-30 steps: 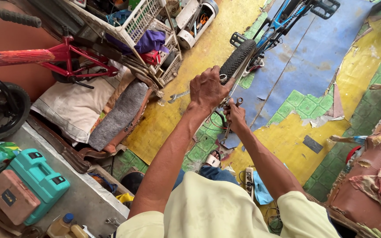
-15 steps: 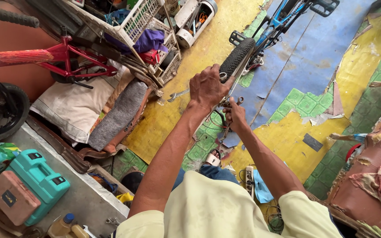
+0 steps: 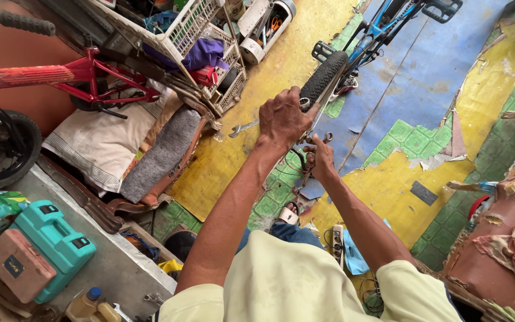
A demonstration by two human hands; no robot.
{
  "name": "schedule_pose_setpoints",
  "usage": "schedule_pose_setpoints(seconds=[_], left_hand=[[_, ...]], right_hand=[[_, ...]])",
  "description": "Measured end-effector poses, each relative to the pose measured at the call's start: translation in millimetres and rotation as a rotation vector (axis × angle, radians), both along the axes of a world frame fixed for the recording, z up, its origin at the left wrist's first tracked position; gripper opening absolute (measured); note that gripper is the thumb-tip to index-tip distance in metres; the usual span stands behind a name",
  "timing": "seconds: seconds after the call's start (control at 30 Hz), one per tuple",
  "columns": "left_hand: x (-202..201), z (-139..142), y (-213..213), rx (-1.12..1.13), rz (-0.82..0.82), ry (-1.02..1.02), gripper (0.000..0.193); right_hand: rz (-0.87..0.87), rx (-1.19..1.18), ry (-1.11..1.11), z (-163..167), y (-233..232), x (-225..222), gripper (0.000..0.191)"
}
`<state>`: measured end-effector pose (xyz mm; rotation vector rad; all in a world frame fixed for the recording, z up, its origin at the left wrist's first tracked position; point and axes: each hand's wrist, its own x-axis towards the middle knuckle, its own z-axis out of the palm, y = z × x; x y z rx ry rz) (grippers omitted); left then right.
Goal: The person works on a bicycle wheel mounted on a stand, using a wrench to tighten the axle nuts. They rotate the wheel to check alignment and continue adjusting the nuts with both hands.
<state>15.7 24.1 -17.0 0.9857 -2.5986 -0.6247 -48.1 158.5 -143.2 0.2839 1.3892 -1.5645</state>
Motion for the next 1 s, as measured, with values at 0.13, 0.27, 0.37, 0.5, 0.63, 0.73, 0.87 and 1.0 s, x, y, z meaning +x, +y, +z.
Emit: schedule_pose_setpoints(seconds=[0.13, 0.27, 0.37, 0.5, 0.63, 0.73, 0.87, 1.0], left_hand=[[-0.1, -0.1, -0.1, 0.025, -0.005, -0.021, 0.049], [-0.1, -0.6, 0.1, -0.029, 0.005, 0.018, 0.048], [-0.6, -0.8, -0.1, 0.048, -0.006, -0.031, 0.049], [-0.5, -1.3, -1.1, 0.0, 0.0, -0.008, 0.049], [-0.6, -1.9, -1.5, 0.005, -0.001, -0.026, 0.049], [-0.6, -2.1, -1.4, 0.026, -0.006, -0.019, 0.048], [0.8, -2.3, -2.3, -0.005, -0.005, 0.03, 0.048], [2.4, -1.9, -3.6, 0.039, -0.018, -0.011, 0.048]], right_hand=[[0.048, -0.02, 0.097, -2.7, -0.8, -2.4, 0.029], [0.083, 0.075, 0.07, -2.5, -4.0, -5.7, 0.041], [0.026, 0.058, 0.04, -1.0, -2.1, -4.4, 0.031], [0.024, -0.01, 0.083, 0.0, -2.5, -1.2, 0.025], [0.082, 0.132, 0.065, 1.5, -7.7, -5.6, 0.038], [0.06, 0.103, 0.019, 4.1, -7.4, -5.6, 0.036], [0.035, 0.017, 0.057, 6.0, -6.1, -0.2, 0.027], [0.087, 0.048, 0.011, 2.6, -9.8, -5.6, 0.032]])
